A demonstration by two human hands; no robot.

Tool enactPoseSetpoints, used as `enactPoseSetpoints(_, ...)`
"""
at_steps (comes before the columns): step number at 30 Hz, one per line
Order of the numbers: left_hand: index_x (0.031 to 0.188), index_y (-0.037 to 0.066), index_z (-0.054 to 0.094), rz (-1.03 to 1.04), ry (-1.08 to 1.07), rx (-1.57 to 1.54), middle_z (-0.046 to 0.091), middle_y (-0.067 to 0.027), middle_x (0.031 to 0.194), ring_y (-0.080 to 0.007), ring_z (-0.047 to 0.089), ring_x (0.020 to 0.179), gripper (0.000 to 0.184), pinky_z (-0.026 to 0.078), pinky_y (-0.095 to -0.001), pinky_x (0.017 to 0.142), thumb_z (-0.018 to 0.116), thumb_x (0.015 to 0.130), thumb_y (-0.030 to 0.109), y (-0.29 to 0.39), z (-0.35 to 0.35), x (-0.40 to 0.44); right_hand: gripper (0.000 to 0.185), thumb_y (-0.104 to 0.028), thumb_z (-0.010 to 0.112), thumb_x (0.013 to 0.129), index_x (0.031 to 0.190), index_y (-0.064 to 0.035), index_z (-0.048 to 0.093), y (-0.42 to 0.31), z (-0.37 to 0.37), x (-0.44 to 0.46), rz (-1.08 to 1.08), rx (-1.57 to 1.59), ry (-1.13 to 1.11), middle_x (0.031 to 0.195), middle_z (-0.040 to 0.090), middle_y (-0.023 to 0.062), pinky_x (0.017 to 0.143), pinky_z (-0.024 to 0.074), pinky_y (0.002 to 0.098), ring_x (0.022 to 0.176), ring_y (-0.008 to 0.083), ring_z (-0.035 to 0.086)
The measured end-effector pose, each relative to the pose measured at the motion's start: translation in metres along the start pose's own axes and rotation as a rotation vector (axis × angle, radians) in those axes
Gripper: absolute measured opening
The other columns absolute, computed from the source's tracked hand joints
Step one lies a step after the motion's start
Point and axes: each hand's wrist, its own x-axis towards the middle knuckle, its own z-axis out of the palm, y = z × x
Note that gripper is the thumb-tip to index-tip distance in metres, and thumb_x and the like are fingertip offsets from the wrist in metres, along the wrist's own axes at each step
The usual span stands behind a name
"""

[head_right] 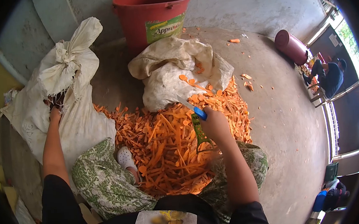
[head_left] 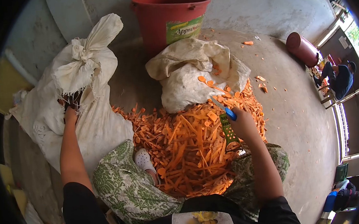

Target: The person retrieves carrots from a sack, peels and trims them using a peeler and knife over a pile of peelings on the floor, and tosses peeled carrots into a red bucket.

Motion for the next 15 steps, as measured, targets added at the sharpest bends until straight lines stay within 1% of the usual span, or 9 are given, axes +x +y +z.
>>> enactPoseSetpoints(2,0.116,-0.001,0.043,-0.034,-0.014,-0.076,0.050,-0.0259,0.112,-0.0400,0.049,0.101,0.044,0.039,-0.0440,0.085,0.044,0.084,0.030,-0.005,0.015,0.025,0.013,-0.015,0.057,0.074,0.078,-0.0039,0.055,0.002,0.004,0.002,-0.006,-0.014,-0.005,0.065,0.057,0.0179,0.061,0.0436,0.0441,0.065,0.0357,0.056)
enactPoseSetpoints(4,0.119,0.001,0.041,0.209,0.253,-0.202,0.050,-0.0256,0.113,-0.0408,0.050,0.100,0.047,0.040,-0.0455,0.084,0.042,0.084,0.034,-0.025,0.055,0.065,0.019,-0.020,0.058,0.077,0.083,-0.0022,0.056,0.003,0.007,0.004,0.024,-0.011,-0.049,0.068,0.057,0.0187,0.060,0.0420,0.0419,0.065,0.0349,0.056)
enactPoseSetpoints(5,0.119,0.001,0.041,0.212,0.250,-0.201,0.050,-0.0256,0.113,-0.0408,0.050,0.100,0.047,0.040,-0.0455,0.084,0.042,0.084,0.034,-0.029,0.057,0.072,0.019,-0.020,0.058,0.077,0.083,-0.0022,0.056,0.002,0.010,0.005,0.029,-0.011,-0.050,0.068,0.057,0.0187,0.060,0.0420,0.0419,0.065,0.0349,0.056)
enactPoseSetpoints(7,0.124,0.006,0.037,-0.128,0.101,-0.081,0.046,-0.0262,0.117,-0.0403,0.050,0.101,0.051,0.042,-0.0440,0.083,0.042,0.083,0.037,-0.024,0.057,0.072,0.017,-0.019,0.058,0.077,0.082,-0.0027,0.055,0.004,0.013,0.007,0.046,-0.025,-0.068,0.067,0.056,0.0190,0.060,0.0417,0.0423,0.065,0.0359,0.055)
enactPoseSetpoints(9,0.126,0.010,0.035,-0.149,0.269,-0.188,0.043,-0.0267,0.120,-0.0435,0.047,0.104,0.066,0.039,-0.0460,0.087,0.043,0.076,0.053,-0.006,0.046,0.048,0.017,-0.018,0.058,0.076,0.082,-0.0030,0.055,0.005,0.015,0.009,0.041,-0.037,-0.067,0.067,0.056,0.0190,0.059,0.0417,0.0424,0.065,0.0362,0.055)
enactPoseSetpoints(11,0.126,0.010,0.037,-0.145,0.340,-0.124,0.043,-0.0268,0.121,-0.0444,0.045,0.106,0.073,0.036,-0.0484,0.089,0.043,0.073,0.061,-0.033,0.072,0.074,0.016,-0.018,0.058,0.076,0.082,-0.0033,0.054,0.005,0.016,0.012,0.037,-0.051,-0.072,0.067,0.056,0.0190,0.059,0.0417,0.0425,0.065,0.0366,0.055)
enactPoseSetpoints(13,0.126,0.011,0.036,-0.135,0.305,-0.155,0.042,-0.0270,0.122,-0.0430,0.045,0.108,0.077,0.035,-0.0493,0.091,0.043,0.071,0.064,-0.018,0.056,0.060,0.015,-0.017,0.058,0.075,0.081,-0.0053,0.053,0.004,0.018,0.015,0.033,-0.096,-0.103,0.065,0.057,0.0157,0.060,0.0439,0.0438,0.064,0.0343,0.057)
enactPoseSetpoints(14,0.125,0.013,0.039,-0.249,0.314,-0.044,0.046,-0.0225,0.120,-0.0413,0.046,0.107,0.076,0.036,-0.0504,0.089,0.042,0.071,0.066,0.005,0.038,0.045,0.015,-0.017,0.058,0.075,0.081,-0.0053,0.053,0.004,0.020,0.016,0.040,-0.098,-0.101,0.065,0.057,0.0157,0.060,0.0439,0.0438,0.064,0.0343,0.057)
enactPoseSetpoints(15,0.125,0.013,0.039,-0.244,0.311,-0.047,0.046,-0.0225,0.120,-0.0413,0.046,0.107,0.076,0.036,-0.0504,0.089,0.042,0.071,0.066,0.009,0.035,0.048,0.014,-0.017,0.058,0.075,0.080,-0.0054,0.053,0.006,0.023,0.017,0.025,-0.112,-0.109,0.064,0.057,0.0156,0.059,0.0436,0.0441,0.064,0.0344,0.057)
